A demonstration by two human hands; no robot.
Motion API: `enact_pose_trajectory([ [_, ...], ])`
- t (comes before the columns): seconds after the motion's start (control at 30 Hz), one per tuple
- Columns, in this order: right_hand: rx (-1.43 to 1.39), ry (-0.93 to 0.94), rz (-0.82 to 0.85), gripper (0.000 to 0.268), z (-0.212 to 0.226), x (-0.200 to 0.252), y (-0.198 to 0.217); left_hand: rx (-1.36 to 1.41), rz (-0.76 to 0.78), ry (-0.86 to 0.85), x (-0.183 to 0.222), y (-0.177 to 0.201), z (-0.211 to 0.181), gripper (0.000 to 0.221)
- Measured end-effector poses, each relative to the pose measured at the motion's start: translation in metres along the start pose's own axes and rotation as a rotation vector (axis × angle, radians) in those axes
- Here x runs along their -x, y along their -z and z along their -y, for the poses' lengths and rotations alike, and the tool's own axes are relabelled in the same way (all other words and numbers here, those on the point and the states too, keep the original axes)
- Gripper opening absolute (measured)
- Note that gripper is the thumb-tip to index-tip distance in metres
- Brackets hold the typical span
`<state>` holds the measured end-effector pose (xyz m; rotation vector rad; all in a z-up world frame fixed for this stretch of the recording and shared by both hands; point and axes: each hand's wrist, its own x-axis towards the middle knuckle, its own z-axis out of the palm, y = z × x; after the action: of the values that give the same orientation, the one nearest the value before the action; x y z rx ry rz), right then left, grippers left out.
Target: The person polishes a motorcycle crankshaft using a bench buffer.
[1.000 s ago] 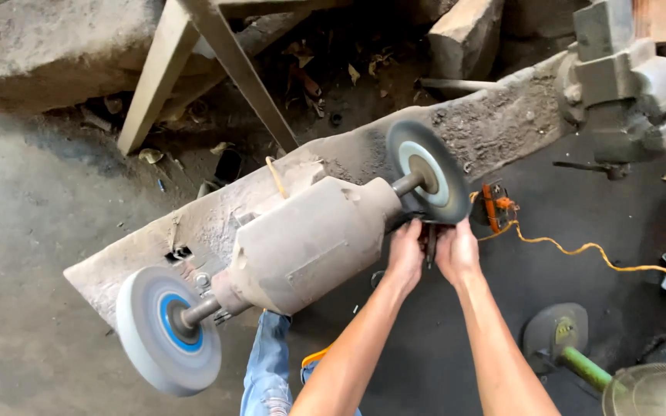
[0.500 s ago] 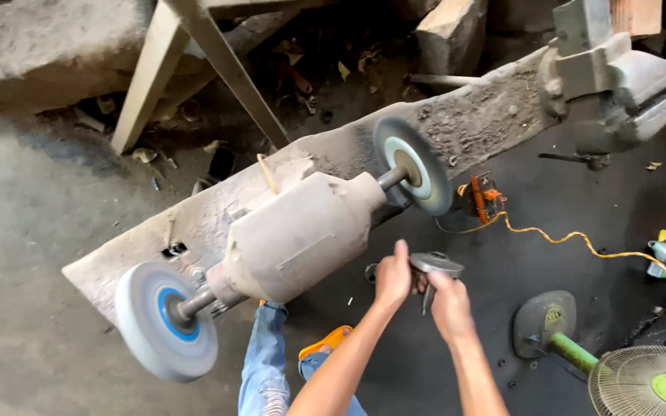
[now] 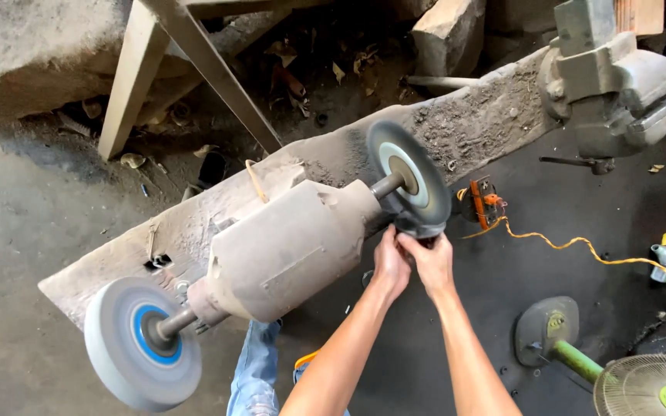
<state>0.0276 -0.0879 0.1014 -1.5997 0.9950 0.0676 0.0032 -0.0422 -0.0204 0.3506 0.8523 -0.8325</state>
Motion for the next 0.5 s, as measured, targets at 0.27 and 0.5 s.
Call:
enact_pose_trajectory([
  [0.27,0.012,-0.028,-0.015,0.038,0.0,-0.013,-0.005,0.178,0.037,-0.04,0.007,-0.027,-0.024,0.04],
  [0.5,-0.155,0.077,0.3,0.046,0.029,0.057,0.03,0.061,0.187,0.256,0.103,-0.056,-0.076,0.048],
])
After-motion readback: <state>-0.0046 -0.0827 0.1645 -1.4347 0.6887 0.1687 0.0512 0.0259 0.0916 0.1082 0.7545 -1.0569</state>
